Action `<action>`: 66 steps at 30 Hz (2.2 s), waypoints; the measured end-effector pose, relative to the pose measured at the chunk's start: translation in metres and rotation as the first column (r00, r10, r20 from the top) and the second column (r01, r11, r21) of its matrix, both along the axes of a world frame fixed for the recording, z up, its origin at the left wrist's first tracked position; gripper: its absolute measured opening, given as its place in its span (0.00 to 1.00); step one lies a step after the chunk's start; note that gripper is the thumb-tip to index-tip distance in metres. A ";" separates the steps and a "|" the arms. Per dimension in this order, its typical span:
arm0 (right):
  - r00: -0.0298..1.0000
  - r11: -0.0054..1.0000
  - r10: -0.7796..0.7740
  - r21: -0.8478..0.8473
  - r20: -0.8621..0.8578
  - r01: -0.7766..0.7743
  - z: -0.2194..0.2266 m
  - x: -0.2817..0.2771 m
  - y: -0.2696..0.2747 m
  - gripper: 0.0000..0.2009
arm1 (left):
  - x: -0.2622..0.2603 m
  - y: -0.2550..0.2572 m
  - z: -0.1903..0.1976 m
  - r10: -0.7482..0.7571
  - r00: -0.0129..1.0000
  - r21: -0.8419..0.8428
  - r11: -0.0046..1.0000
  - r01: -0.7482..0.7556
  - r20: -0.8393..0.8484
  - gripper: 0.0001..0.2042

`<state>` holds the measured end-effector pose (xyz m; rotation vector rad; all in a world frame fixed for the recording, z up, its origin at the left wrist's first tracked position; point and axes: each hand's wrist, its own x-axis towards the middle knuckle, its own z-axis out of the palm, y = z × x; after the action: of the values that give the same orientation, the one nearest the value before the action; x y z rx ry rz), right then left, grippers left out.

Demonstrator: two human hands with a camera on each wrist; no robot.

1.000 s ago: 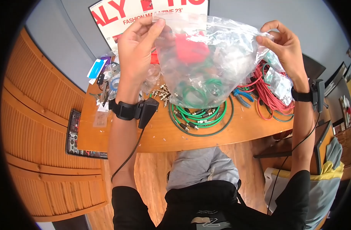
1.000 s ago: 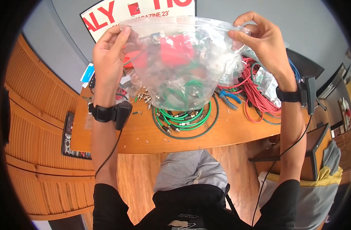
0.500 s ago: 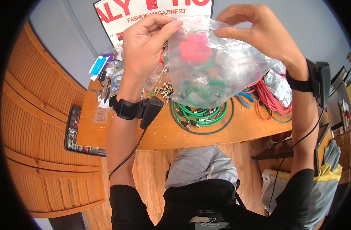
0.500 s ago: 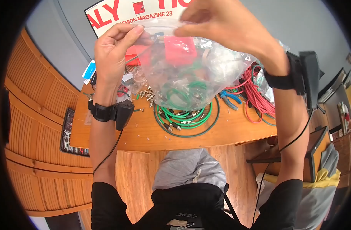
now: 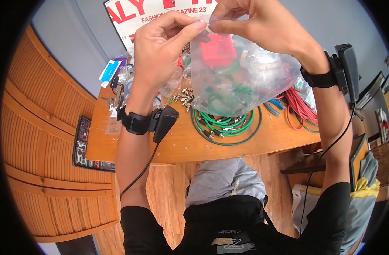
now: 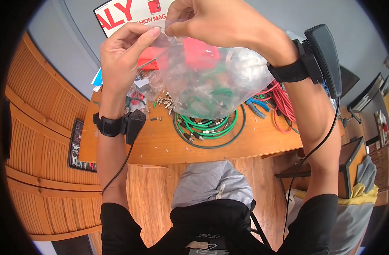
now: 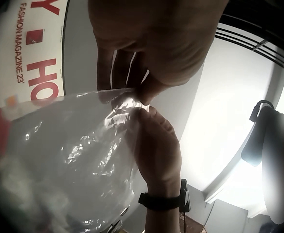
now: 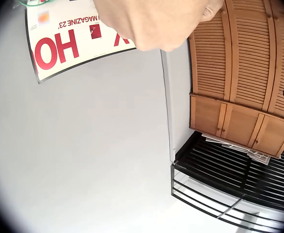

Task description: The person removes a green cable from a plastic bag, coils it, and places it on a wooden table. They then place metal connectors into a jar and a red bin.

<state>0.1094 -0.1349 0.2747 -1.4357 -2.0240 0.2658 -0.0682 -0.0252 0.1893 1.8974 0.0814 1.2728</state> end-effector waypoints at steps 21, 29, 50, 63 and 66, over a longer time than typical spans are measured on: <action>0.999 0.984 -0.010 0.179 0.036 0.003 -0.010 0.005 -0.019 0.10 | 0.016 -0.007 -0.013 -0.175 0.974 -0.268 0.941 0.208 0.143 0.12; 0.996 0.987 0.088 0.139 -0.022 -0.084 0.001 0.005 -0.027 0.08 | 0.016 -0.005 -0.014 -0.142 0.980 -0.156 0.974 0.163 0.140 0.09; 0.977 0.979 -0.057 0.203 0.205 0.015 -0.008 0.012 -0.029 0.11 | 0.013 0.005 -0.019 -0.021 0.990 -0.111 0.993 0.036 0.137 0.10; 0.983 0.987 -0.159 0.015 0.089 0.159 -0.016 0.057 -0.047 0.11 | 0.012 0.017 -0.021 0.009 0.990 -0.125 0.992 0.009 0.141 0.11; 0.985 0.990 -0.137 0.027 0.101 0.135 -0.019 0.073 -0.056 0.11 | 0.013 0.020 -0.019 0.001 0.990 -0.124 0.992 0.017 0.140 0.11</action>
<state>0.1820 -0.1909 0.2553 -1.5960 -1.9915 0.1153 -0.0551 -0.0052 0.1699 1.6958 0.0784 1.3598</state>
